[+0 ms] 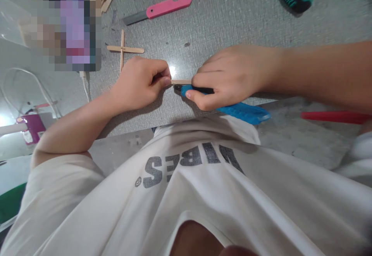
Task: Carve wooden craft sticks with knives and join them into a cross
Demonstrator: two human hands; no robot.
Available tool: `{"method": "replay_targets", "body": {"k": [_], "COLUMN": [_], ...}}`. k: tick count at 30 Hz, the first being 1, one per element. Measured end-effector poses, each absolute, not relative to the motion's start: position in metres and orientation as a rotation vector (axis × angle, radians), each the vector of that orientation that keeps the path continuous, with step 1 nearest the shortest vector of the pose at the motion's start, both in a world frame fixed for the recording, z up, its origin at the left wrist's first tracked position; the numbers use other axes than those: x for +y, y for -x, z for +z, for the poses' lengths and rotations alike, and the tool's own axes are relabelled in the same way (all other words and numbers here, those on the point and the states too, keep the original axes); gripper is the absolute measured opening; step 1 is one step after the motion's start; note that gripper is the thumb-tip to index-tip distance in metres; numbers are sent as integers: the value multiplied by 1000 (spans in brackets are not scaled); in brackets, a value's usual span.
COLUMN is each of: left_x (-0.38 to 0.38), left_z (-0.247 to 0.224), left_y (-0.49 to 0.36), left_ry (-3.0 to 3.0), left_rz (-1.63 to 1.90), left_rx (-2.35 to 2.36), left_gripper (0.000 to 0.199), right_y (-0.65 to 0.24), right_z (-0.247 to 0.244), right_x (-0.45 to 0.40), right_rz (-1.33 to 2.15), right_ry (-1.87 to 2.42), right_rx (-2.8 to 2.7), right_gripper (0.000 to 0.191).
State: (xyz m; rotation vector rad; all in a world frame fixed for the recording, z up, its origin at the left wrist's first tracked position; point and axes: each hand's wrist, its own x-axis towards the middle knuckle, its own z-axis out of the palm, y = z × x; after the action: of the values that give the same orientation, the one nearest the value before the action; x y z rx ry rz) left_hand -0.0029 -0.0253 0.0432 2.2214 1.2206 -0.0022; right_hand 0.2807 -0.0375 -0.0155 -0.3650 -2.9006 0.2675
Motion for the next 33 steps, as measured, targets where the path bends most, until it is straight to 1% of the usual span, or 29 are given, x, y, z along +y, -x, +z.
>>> {"method": "replay_targets", "body": {"k": [8,12,16,19,24,30,33], "left_x": [-24,-24,-23,-22,-22,-21,-20], "left_z": [45,45,45,46,47,46,45], "left_y": [2,2,1,1,1,3,3], "left_ry": [-2227,-2216,-2224,-2233,-2222,-2218,-2217], "left_rz": [-19,-28,-26,-53,-69,-53,-58], "left_rx": [1225,1225,1211,1201,1201,1185,1189], "left_gripper": [18,20,20,20,22,22,20], "right_y": [-284,-283,-280,-281,-286,-284,-284], "right_z": [-44,-29,-13,-22,-45,-38,-31], "right_x": [-28,-32,-34,-31,-25,-26,-28], "right_rz": [419,408,319,281,379,359,349], "right_ry": [337,349,340,304,286,288,303], "right_rx": [-2862,-2872,-2907,-2879,-2853,-2864,-2888], "right_gripper": [76,76,74,76,79,82,80]}}
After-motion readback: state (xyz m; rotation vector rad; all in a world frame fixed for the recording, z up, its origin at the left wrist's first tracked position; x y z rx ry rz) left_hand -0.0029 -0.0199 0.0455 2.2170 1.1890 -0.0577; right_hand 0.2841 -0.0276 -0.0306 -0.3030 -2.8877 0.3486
